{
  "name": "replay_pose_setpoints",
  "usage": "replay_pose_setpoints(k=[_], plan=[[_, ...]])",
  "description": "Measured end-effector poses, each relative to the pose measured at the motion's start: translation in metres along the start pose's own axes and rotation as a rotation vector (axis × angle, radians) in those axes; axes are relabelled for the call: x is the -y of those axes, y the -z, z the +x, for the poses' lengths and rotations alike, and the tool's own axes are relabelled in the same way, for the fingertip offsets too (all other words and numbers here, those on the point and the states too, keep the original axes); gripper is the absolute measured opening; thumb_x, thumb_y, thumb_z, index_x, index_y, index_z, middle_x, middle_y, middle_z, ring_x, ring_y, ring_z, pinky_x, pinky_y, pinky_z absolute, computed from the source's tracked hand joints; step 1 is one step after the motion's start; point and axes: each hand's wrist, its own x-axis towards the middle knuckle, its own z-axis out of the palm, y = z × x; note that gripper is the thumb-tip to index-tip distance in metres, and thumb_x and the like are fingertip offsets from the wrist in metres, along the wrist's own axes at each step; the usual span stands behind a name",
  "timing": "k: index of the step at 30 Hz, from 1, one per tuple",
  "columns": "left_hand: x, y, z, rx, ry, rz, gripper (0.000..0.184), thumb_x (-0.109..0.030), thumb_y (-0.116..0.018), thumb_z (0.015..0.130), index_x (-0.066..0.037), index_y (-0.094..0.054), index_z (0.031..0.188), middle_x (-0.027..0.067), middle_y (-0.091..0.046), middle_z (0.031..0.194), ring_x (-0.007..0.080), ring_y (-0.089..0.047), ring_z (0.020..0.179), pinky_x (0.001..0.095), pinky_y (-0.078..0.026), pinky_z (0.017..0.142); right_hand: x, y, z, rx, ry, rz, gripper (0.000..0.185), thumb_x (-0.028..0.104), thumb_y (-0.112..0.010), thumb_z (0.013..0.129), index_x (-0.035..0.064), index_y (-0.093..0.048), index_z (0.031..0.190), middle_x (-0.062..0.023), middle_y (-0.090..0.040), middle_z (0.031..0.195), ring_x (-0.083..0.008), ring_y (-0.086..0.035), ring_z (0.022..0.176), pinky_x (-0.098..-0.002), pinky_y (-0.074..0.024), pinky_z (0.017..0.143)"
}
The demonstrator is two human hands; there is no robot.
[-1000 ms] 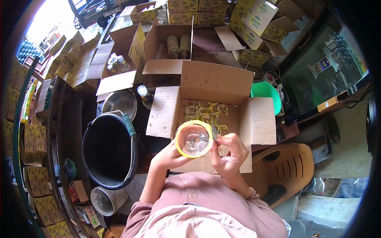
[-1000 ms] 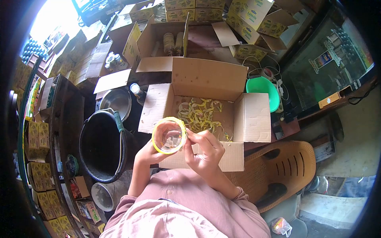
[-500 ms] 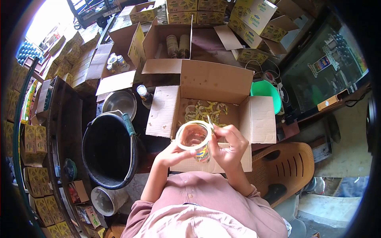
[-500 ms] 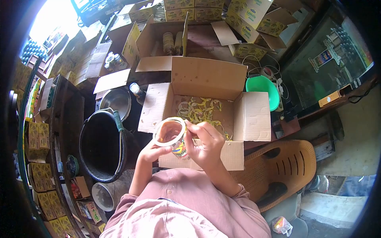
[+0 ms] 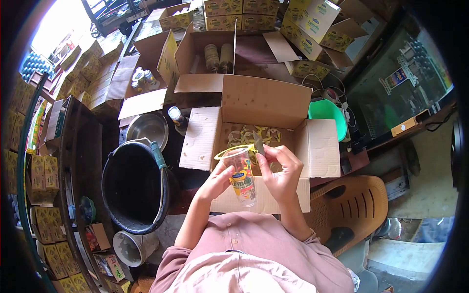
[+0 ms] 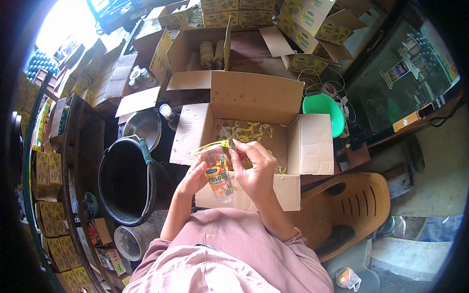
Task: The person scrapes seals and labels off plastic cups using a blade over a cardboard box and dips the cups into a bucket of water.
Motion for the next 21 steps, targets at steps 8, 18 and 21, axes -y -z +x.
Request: replay_pose_setpoints(k=[8,18,21], plan=[[-0.016,-0.021,0.003,-0.023,-0.191,0.272,0.058,-0.016,-0.056,0.084,-0.006,-0.022,0.131,0.0120,-0.038,0.123,0.0201,-0.039,0.116,0.0340,-0.032,0.098,0.021,-0.003,-0.016,-0.050,-0.058,0.091,0.009,-0.005,-0.064,0.069,-0.0025,-0.059,0.076,-0.0084,-0.059,0.070,-0.0114,-0.058,0.057,-0.0213,-0.0466,0.050],[-0.021,-0.028,0.002,-0.053,-0.295,0.389,0.066,-0.001,-0.063,0.075,-0.005,-0.024,0.128,0.0117,-0.035,0.122,0.0212,-0.039,0.116,0.0339,-0.031,0.099,0.030,-0.005,-0.021,-0.051,0.018,0.054,0.013,-0.005,-0.066,0.065,-0.0004,-0.060,0.076,-0.0073,-0.058,0.066,-0.0124,-0.057,0.053,-0.0228,-0.0429,0.049],[-0.021,-0.028,0.002,-0.047,-0.288,0.444,0.067,0.000,-0.065,0.074,-0.005,-0.025,0.128,0.0112,-0.035,0.123,0.0208,-0.039,0.116,0.0341,-0.031,0.099,0.030,-0.005,-0.022,-0.059,0.015,0.039,0.013,-0.004,-0.066,0.065,-0.0003,-0.060,0.076,-0.0073,-0.058,0.066,-0.0126,-0.057,0.054,-0.0227,-0.0431,0.049]])
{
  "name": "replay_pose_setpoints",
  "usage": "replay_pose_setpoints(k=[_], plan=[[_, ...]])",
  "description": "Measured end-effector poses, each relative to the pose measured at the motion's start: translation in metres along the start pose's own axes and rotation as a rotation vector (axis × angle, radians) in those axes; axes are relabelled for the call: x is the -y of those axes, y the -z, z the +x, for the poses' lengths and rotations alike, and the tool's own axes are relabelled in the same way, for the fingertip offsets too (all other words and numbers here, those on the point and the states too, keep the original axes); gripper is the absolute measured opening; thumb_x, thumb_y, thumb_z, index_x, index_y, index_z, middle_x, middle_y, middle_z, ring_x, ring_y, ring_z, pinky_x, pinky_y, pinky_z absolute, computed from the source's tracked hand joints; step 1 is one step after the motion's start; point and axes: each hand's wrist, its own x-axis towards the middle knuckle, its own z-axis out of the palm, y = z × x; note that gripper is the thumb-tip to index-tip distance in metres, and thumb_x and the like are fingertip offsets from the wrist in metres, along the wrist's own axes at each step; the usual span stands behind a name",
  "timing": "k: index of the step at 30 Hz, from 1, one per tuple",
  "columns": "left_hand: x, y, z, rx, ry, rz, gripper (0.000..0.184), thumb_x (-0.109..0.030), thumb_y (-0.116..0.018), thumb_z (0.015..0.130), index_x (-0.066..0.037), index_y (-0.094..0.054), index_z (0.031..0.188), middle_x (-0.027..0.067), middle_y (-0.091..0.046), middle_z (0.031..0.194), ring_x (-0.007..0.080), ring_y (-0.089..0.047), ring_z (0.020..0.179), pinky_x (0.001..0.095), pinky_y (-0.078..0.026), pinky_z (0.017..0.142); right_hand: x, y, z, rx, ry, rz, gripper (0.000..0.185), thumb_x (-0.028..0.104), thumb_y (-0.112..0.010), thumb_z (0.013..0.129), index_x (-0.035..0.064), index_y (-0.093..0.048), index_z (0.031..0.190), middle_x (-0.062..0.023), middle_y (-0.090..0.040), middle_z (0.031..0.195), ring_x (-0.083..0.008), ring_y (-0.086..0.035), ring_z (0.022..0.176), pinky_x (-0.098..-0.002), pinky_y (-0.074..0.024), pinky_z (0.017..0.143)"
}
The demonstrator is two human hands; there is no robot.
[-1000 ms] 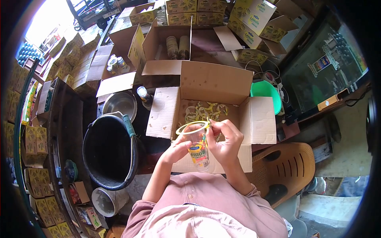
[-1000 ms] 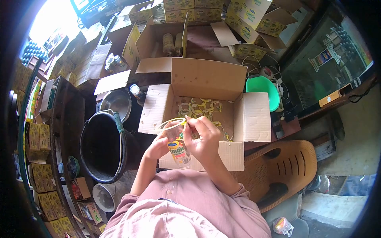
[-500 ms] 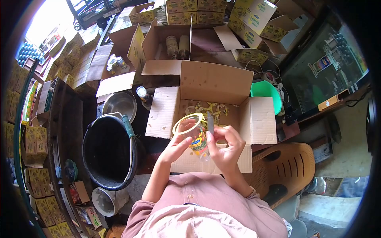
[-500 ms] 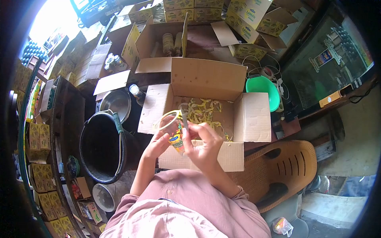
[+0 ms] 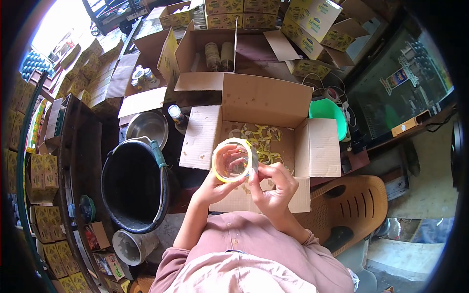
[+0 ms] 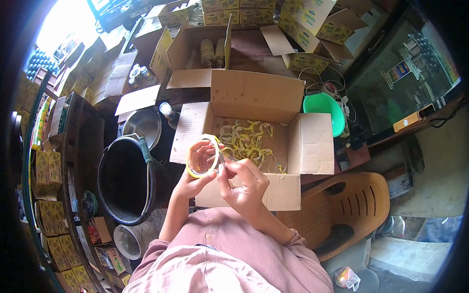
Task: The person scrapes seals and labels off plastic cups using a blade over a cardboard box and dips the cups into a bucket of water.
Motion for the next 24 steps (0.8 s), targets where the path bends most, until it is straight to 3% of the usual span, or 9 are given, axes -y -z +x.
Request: replay_pose_setpoints(k=[22,24], plan=[[-0.0001,0.0033,-0.0057,0.067,-0.129,0.274,0.066,0.001,-0.065,0.073,-0.002,-0.028,0.127,0.0112,-0.035,0.125,0.0202,-0.038,0.117,0.0371,-0.030,0.102,0.0032,0.0057,0.0004,-0.009,0.086,-0.076,0.013,-0.005,-0.065,0.064,-0.0016,-0.059,0.075,-0.0096,-0.059,0.068,-0.0139,-0.057,0.054,-0.0239,-0.0441,0.050],[-0.0014,0.0050,-0.0054,0.079,-0.124,0.299,0.065,0.000,-0.065,0.073,-0.002,-0.029,0.127,0.0114,-0.035,0.125,0.0207,-0.039,0.117,0.0369,-0.031,0.101,0.0007,0.0058,-0.0002,-0.008,0.099,-0.087,0.021,-0.005,-0.064,0.064,-0.0003,-0.062,0.084,-0.0073,-0.057,0.065,-0.0140,-0.057,0.054,-0.0240,-0.0448,0.050]])
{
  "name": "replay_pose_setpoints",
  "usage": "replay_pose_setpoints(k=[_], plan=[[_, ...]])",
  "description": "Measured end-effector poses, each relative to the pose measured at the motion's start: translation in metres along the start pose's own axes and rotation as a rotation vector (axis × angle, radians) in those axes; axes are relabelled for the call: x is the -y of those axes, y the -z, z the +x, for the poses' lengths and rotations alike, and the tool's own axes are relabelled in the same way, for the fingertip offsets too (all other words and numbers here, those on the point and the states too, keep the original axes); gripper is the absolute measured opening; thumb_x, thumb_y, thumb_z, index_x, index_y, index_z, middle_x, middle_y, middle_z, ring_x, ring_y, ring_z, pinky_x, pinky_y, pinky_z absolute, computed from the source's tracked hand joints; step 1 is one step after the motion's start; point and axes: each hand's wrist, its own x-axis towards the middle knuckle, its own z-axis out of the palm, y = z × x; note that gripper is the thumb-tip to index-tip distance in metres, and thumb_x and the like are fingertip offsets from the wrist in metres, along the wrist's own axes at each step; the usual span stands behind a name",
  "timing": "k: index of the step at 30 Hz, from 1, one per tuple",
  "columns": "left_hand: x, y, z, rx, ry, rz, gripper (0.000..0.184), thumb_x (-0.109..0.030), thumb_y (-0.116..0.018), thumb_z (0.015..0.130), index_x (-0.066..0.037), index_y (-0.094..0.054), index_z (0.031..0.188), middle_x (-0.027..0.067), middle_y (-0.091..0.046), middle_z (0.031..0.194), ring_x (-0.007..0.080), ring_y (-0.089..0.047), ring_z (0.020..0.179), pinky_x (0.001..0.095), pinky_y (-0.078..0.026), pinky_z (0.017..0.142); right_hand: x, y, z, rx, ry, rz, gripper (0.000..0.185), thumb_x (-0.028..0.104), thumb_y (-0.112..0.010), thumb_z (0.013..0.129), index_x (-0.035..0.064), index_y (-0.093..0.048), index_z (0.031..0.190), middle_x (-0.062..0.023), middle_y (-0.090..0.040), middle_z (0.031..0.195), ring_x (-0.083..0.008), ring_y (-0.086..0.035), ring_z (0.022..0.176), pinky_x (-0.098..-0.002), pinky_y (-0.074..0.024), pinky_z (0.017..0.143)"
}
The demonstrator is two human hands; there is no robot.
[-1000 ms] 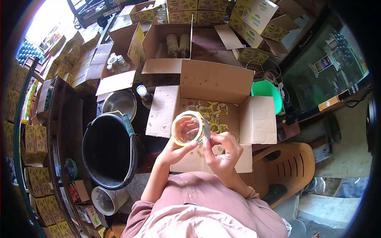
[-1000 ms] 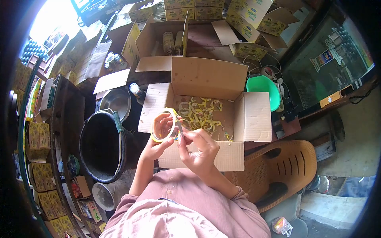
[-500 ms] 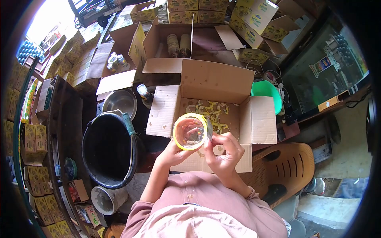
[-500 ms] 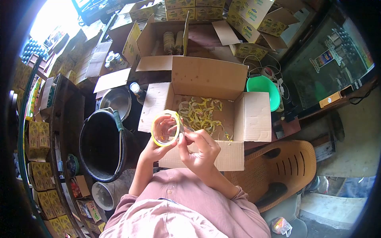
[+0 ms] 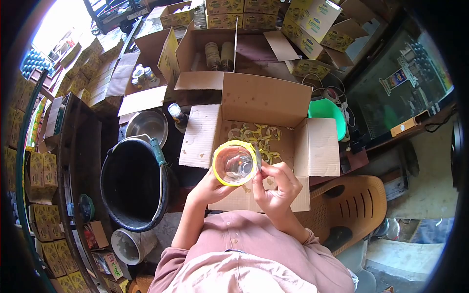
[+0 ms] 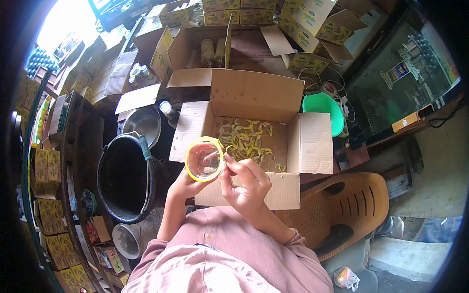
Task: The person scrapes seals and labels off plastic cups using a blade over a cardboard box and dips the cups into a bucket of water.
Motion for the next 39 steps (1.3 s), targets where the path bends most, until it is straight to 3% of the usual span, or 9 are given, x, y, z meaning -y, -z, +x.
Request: replay_pose_setpoints(k=[10,13,15,18,27,30,39], plan=[[-0.005,0.004,-0.002,0.021,0.065,0.150,0.066,0.001,-0.068,0.071,-0.005,-0.029,0.124,0.0104,-0.038,0.121,0.0190,-0.041,0.115,0.0368,-0.035,0.098,-0.005,-0.001,0.001,-0.017,0.084,-0.089,0.025,-0.004,-0.065,0.062,0.0020,-0.064,0.086,-0.0062,-0.055,0.065,-0.0165,-0.054,0.053,-0.0267,-0.0434,0.049],[-0.006,0.005,-0.002,0.041,0.071,0.226,0.065,0.000,-0.068,0.071,-0.005,-0.030,0.123,0.0110,-0.039,0.120,0.0186,-0.041,0.114,0.0359,-0.036,0.097,-0.004,-0.001,0.003,-0.013,0.079,-0.128,0.014,-0.006,-0.065,0.063,-0.0011,-0.061,0.075,-0.0100,-0.059,0.066,-0.0165,-0.057,0.054,-0.0244,-0.0451,0.051],[-0.005,0.005,-0.003,0.035,0.088,0.206,0.064,-0.001,-0.068,0.071,-0.004,-0.030,0.123,0.0116,-0.039,0.120,0.0186,-0.042,0.113,0.0352,-0.037,0.096,-0.006,-0.003,0.003,-0.016,0.090,-0.109,0.020,-0.005,-0.065,0.063,0.0006,-0.063,0.082,-0.0073,-0.056,0.065,-0.0165,-0.055,0.053,-0.0258,-0.0438,0.049],[-0.001,0.005,-0.006,-0.005,0.075,0.211,0.060,-0.009,-0.067,0.072,-0.001,-0.035,0.123,0.0141,-0.040,0.122,0.0258,-0.043,0.114,0.0339,-0.035,0.096,-0.009,-0.004,0.001,-0.022,0.071,-0.060,0.023,-0.005,-0.065,0.063,0.0011,-0.064,0.085,-0.0061,-0.055,0.065,-0.0160,-0.055,0.053,-0.0263,-0.0433,0.049],[0.005,0.005,-0.009,0.077,0.122,0.266,0.043,-0.013,-0.066,0.074,-0.002,-0.049,0.112,0.0147,-0.045,0.119,0.0281,-0.044,0.111,0.0354,-0.035,0.095,-0.009,-0.001,0.004,0.002,-0.021,-0.033,0.013,-0.005,-0.065,0.065,-0.0022,-0.060,0.076,-0.0103,-0.058,0.068,-0.0157,-0.058,0.056,-0.0241,-0.0450,0.051],[0.002,0.009,-0.005,0.129,0.067,0.357,0.065,0.000,-0.066,0.072,-0.004,-0.028,0.124,0.0117,-0.039,0.119,0.0204,-0.047,0.108,0.0331,-0.039,0.093,-0.010,-0.002,0.003,-0.013,-0.077,0.021,0.012,-0.005,-0.065,0.065,-0.0020,-0.059,0.075,-0.0101,-0.058,0.068,-0.0152,-0.058,0.056,-0.0235,-0.0443,0.051],[-0.007,0.003,0.003,0.028,0.129,0.098,0.062,-0.001,-0.066,0.073,-0.004,-0.030,0.123,0.0119,-0.041,0.118,0.0198,-0.045,0.110,0.0326,-0.038,0.093,-0.011,0.000,0.000,-0.007,-0.036,0.015,0.012,-0.005,-0.066,0.066,-0.0010,-0.059,0.075,-0.0096,-0.059,0.067,-0.0148,-0.057,0.055,-0.0235,-0.0436,0.050]])
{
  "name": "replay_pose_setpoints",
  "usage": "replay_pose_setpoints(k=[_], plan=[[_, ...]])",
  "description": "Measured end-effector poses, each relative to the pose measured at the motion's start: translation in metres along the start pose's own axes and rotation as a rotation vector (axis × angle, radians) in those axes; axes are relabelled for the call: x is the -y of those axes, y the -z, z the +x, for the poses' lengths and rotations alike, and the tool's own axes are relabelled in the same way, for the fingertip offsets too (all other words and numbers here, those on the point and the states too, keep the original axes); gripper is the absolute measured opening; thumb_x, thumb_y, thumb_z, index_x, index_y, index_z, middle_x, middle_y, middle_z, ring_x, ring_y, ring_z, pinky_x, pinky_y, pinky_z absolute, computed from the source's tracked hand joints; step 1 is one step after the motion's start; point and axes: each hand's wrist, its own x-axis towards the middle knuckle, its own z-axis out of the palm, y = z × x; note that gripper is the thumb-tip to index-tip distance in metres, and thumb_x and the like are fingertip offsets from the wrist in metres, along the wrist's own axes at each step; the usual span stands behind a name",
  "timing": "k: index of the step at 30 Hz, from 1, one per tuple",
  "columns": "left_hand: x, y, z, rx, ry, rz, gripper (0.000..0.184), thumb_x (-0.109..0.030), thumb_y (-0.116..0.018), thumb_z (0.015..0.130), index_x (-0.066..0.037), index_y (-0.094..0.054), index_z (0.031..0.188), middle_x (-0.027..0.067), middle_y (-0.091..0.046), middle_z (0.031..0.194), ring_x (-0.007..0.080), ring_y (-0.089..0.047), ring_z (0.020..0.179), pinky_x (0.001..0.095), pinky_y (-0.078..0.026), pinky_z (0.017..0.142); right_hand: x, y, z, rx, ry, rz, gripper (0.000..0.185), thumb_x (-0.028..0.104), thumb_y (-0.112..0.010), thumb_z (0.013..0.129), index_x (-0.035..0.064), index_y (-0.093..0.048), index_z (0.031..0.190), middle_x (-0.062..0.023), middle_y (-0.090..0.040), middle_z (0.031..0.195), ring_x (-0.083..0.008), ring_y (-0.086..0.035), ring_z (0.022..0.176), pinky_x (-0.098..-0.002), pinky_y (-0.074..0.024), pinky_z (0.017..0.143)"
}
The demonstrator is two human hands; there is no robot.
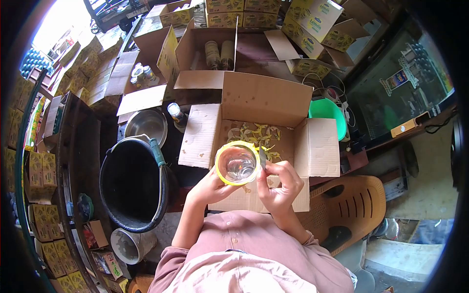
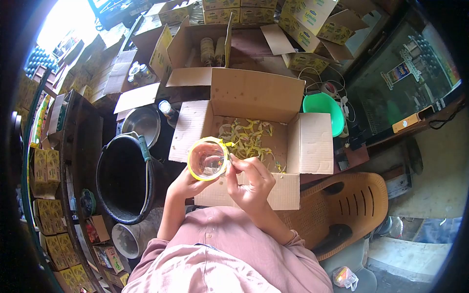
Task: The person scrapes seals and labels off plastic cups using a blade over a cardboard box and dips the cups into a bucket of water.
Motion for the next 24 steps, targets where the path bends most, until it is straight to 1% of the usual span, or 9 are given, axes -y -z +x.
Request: replay_pose_setpoints(k=[1,4,6,9,13,16,18,21,24], plan=[[0.000,0.001,0.000,0.016,0.003,0.031,0.062,-0.001,-0.066,0.073,-0.004,-0.030,0.123,0.0119,-0.041,0.117,0.0198,-0.045,0.110,0.0325,-0.038,0.093,0.000,0.000,0.000,0.002,0.011,-0.005,0.012,-0.004,-0.066,0.066,-0.0010,-0.060,0.076,-0.0096,-0.059,0.067,-0.0149,-0.057,0.055,-0.0236,-0.0437,0.050],[0.001,0.004,-0.002,0.054,-0.002,0.134,0.060,-0.003,-0.066,0.073,-0.003,-0.032,0.122,0.0119,-0.042,0.116,0.0198,-0.045,0.109,0.0324,-0.038,0.093,-0.002,-0.001,0.001,-0.019,0.032,-0.016,0.021,-0.006,-0.064,0.064,0.0000,-0.063,0.084,-0.0080,-0.057,0.065,-0.0150,-0.057,0.055,-0.0245,-0.0449,0.050],[0.005,0.005,-0.003,0.068,-0.022,0.220,0.060,-0.004,-0.067,0.073,-0.002,-0.032,0.122,0.0118,-0.043,0.116,0.0198,-0.046,0.108,0.0323,-0.038,0.093,-0.004,-0.003,0.000,-0.019,0.056,-0.055,0.022,-0.006,-0.065,0.064,0.0007,-0.063,0.085,-0.0078,-0.057,0.066,-0.0158,-0.057,0.054,-0.0248,-0.0446,0.050],[0.002,0.006,-0.006,0.090,0.074,0.137,0.054,-0.015,-0.067,0.074,0.001,-0.042,0.119,0.0161,-0.042,0.121,0.0266,-0.041,0.115,0.0341,-0.032,0.097,-0.006,-0.002,0.002,0.006,0.064,-0.103,0.018,-0.007,-0.064,0.064,-0.0003,-0.062,0.081,-0.0090,-0.058,0.068,-0.0158,-0.058,0.055,-0.0244,-0.0453,0.051],[0.002,0.006,-0.004,0.073,0.070,0.097,0.056,-0.015,-0.067,0.073,0.001,-0.041,0.120,0.0152,-0.041,0.121,0.0260,-0.042,0.114,0.0335,-0.033,0.096,-0.009,-0.002,0.000,0.012,0.059,-0.071,0.017,-0.008,-0.064,0.064,-0.0012,-0.061,0.080,-0.0099,-0.059,0.068,-0.0158,-0.058,0.055,-0.0241,-0.0455,0.051],[-0.005,0.007,-0.002,0.084,0.084,0.032,0.057,-0.015,-0.068,0.072,0.000,-0.040,0.119,0.0141,-0.041,0.119,0.0246,-0.043,0.111,0.0333,-0.034,0.095,-0.011,-0.002,0.003,0.012,0.048,-0.079,0.021,-0.005,-0.065,0.064,0.0012,-0.063,0.084,-0.0072,-0.057,0.066,-0.0164,-0.057,0.055,-0.0255,-0.0443,0.049],[-0.010,0.004,0.000,0.092,0.092,-0.007,0.058,-0.016,-0.069,0.071,0.000,-0.040,0.119,0.0135,-0.041,0.118,0.0237,-0.044,0.108,0.0332,-0.035,0.094,-0.015,-0.003,0.004,0.021,0.021,-0.066,0.017,-0.008,-0.064,0.065,-0.0011,-0.061,0.080,-0.0086,-0.057,0.066,-0.0154,-0.057,0.054,-0.0246,-0.0444,0.050],[-0.003,0.000,0.004,-0.009,-0.037,0.001,0.060,-0.016,-0.073,0.068,-0.001,-0.041,0.116,0.0127,-0.041,0.113,0.0216,-0.045,0.105,0.0322,-0.039,0.089,-0.015,-0.005,0.004,0.002,-0.030,-0.049,0.014,-0.009,-0.063,0.065,-0.0026,-0.060,0.077,-0.0092,-0.057,0.066,-0.0148,-0.057,0.054,-0.0241,-0.0443,0.050],[0.003,-0.006,0.006,-0.129,0.034,0.133,0.059,-0.014,-0.075,0.065,-0.001,-0.042,0.112,0.0119,-0.040,0.110,0.0203,-0.046,0.104,0.0305,-0.044,0.083,-0.017,-0.005,0.003,-0.029,-0.049,-0.031,0.013,-0.008,-0.063,0.066,-0.0025,-0.060,0.077,-0.0091,-0.057,0.066,-0.0144,-0.057,0.054,-0.0242,-0.0444,0.051]])
